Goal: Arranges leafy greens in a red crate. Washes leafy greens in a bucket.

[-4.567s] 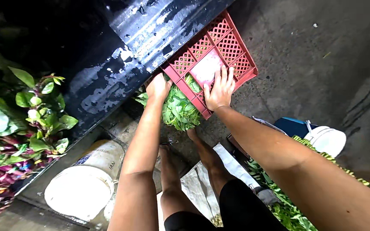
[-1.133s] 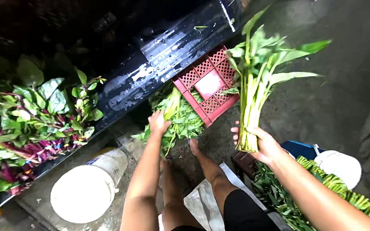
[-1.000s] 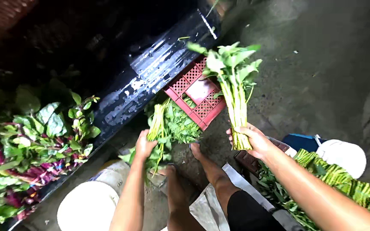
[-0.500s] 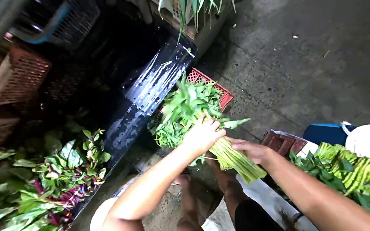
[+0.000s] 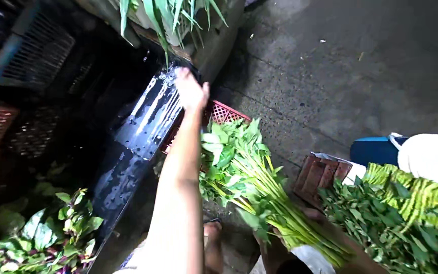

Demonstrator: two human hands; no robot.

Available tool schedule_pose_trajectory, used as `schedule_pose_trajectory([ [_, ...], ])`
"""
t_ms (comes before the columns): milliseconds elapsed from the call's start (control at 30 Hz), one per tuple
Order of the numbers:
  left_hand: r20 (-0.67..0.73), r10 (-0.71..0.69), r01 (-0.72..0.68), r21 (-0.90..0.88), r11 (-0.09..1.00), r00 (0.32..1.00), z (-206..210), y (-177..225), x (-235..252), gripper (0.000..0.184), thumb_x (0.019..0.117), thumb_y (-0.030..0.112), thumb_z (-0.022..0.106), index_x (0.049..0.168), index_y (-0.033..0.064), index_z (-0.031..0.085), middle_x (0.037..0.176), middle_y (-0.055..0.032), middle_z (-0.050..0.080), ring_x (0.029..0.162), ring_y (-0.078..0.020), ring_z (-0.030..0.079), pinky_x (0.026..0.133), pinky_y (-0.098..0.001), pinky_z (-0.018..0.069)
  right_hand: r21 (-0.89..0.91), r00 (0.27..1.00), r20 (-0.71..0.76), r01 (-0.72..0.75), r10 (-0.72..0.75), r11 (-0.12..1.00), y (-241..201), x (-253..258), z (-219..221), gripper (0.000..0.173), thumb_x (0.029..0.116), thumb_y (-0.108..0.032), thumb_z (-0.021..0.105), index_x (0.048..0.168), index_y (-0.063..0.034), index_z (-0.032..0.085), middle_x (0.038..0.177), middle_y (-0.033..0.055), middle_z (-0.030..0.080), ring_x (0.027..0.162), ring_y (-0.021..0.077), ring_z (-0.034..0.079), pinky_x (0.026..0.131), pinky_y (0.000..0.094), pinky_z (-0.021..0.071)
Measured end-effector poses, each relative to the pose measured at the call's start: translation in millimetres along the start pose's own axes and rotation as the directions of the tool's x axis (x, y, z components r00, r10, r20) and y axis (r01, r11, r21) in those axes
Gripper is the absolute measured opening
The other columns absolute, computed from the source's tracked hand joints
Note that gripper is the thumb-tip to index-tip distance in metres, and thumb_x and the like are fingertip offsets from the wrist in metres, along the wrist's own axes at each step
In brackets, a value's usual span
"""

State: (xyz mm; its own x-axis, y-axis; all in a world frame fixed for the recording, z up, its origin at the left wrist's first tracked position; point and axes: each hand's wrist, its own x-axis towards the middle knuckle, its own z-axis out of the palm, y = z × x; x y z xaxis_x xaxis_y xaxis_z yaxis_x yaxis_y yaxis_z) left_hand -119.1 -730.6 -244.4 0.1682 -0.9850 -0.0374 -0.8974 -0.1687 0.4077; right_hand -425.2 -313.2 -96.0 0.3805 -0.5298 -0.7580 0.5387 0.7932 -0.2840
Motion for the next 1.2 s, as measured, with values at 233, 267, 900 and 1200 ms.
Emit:
schedule_pose_trajectory([
  [233, 0.267, 0.457, -0.401, -0.239, 0.884, 0.848, -15, 52, -110, 0.052, 0.0996, 0.020, 0.057, 0.149, 0.0066, 0.054, 0.165, -0.0130, 0.037, 0.155, -0.0293, 0.031, 0.127, -0.0487, 0.0240, -0.004, 0.990, -0.068, -0.122, 0.122, 0.992, -7, -92, 5, 0.065, 0.0773, -0.061, 0.076, 0.125, -0.0180, 0.066, 0.115, 0.0114, 0.073, 0.104, 0.0278, 0.071, 0.087, 0.0477, 0.0604],
  [267, 0.252, 0.414, -0.351, -0.260, 0.899, 0.875, -30, 43, -117, 0.048, 0.0998, 0.018, 0.057, 0.146, 0.0086, 0.058, 0.165, -0.0124, 0.038, 0.153, -0.0291, 0.035, 0.126, -0.0480, 0.0271, -0.052, 0.991, -0.078, -0.117, 0.113, 0.992, -13, -99, 15, 0.060, 0.0774, -0.057, 0.078, 0.123, -0.0201, 0.069, 0.115, 0.0105, 0.073, 0.103, 0.0266, 0.071, 0.086, 0.0462, 0.0608],
  [900, -0.145, -0.974, 0.095, -0.982, 0.163, 0.173, -382, -184, -706, 0.087, 0.0940, 0.060, 0.061, 0.157, 0.0054, 0.034, 0.151, -0.0145, 0.053, 0.130, -0.0250, 0.058, 0.106, -0.0442, 0.0523, -0.933, 0.563, 0.328, 0.318, 0.759, 0.167, 296, 13, 381, 0.102, 0.0734, -0.032, 0.086, 0.152, -0.0015, 0.028, 0.129, 0.0113, 0.064, 0.111, 0.0144, 0.068, 0.094, 0.0366, 0.0613],
  [1200, 0.430, -0.903, 0.218, -0.881, -0.420, 0.000, -305, -412, -846, 0.063, 0.0951, 0.019, 0.072, 0.151, 0.0128, 0.043, 0.126, -0.0197, 0.067, 0.106, -0.0307, 0.070, 0.087, -0.0512, 0.0607, -0.946, 0.596, -0.304, -0.279, 0.743, -0.163, 602, 39, 350, 0.072, 0.0963, -0.047, 0.068, 0.150, -0.0063, 0.041, 0.123, 0.0185, 0.067, 0.106, 0.0274, 0.070, 0.090, 0.0462, 0.0603],
])
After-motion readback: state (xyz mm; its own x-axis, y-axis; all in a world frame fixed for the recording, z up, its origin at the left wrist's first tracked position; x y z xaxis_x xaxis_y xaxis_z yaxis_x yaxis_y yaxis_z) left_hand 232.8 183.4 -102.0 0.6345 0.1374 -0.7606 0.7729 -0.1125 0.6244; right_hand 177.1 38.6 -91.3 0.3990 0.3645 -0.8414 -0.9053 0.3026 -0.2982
